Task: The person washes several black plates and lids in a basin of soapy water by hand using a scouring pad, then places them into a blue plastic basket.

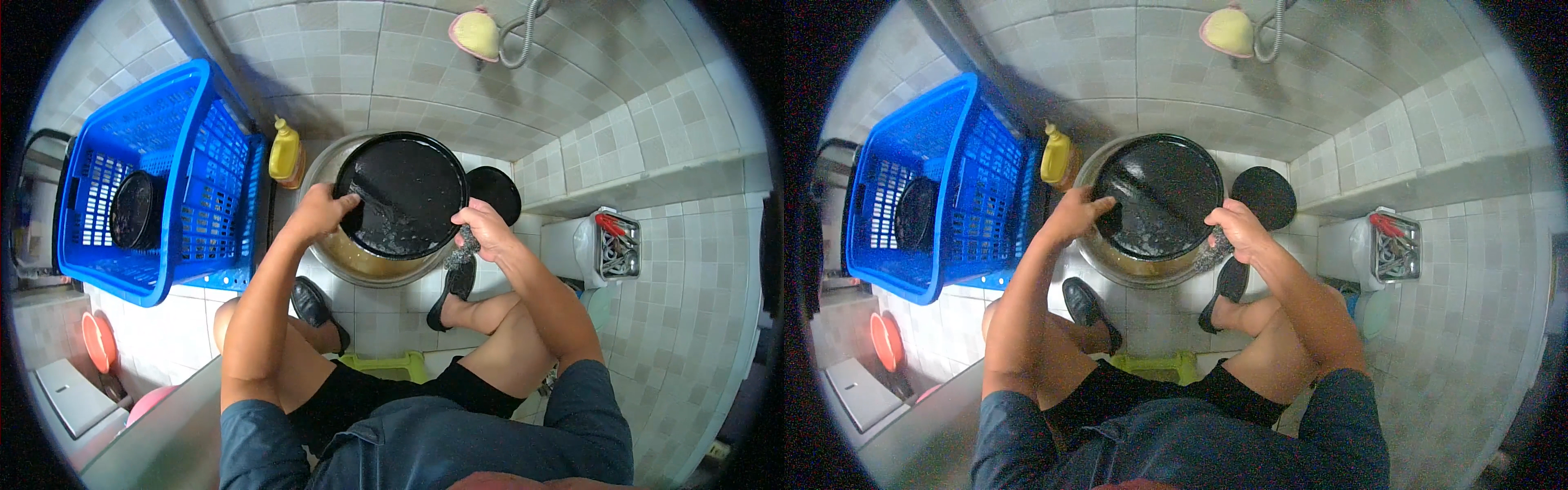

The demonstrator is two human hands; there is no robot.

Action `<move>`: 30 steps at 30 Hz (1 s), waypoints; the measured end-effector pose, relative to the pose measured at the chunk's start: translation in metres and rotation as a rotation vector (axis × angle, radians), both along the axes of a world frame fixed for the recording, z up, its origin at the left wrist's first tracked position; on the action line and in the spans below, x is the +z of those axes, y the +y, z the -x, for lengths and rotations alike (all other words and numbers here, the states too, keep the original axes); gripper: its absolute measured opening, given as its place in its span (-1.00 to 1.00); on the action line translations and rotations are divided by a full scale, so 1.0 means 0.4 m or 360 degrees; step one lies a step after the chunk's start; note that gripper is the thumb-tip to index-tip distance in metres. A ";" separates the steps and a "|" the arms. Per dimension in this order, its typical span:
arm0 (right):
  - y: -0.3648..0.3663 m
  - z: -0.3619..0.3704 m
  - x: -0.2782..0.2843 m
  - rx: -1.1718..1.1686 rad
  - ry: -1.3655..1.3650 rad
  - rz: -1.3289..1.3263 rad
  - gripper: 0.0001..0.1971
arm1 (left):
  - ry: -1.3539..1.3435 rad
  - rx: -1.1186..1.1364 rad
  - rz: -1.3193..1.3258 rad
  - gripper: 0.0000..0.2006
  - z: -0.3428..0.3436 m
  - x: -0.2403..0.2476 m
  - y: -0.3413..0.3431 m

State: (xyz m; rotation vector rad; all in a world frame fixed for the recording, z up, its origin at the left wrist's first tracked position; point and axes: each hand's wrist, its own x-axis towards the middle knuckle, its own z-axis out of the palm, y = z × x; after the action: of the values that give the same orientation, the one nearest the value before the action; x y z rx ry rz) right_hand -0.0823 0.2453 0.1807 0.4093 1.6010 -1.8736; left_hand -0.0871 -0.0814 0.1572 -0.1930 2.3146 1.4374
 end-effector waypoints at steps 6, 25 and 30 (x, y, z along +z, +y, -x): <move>0.029 0.073 0.024 0.0177 0.0180 -0.0009 -0.88 | -0.0208 0.0850 -0.1289 -0.71 0.044 0.005 0.058; -0.016 0.302 0.295 -0.0327 0.1893 -0.1750 -0.82 | 0.0154 0.1300 -0.0917 -0.66 0.221 -0.021 0.221; -0.066 0.353 0.393 -0.0226 0.2220 -0.2064 -0.74 | 0.0113 0.1235 -0.0760 -0.56 0.216 0.009 0.248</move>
State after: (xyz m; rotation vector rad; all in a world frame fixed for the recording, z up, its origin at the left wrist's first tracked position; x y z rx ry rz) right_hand -0.2233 0.2188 0.3380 -0.4844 3.6654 -0.7372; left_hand -0.1733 0.0179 0.1607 -0.9827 1.9349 2.3344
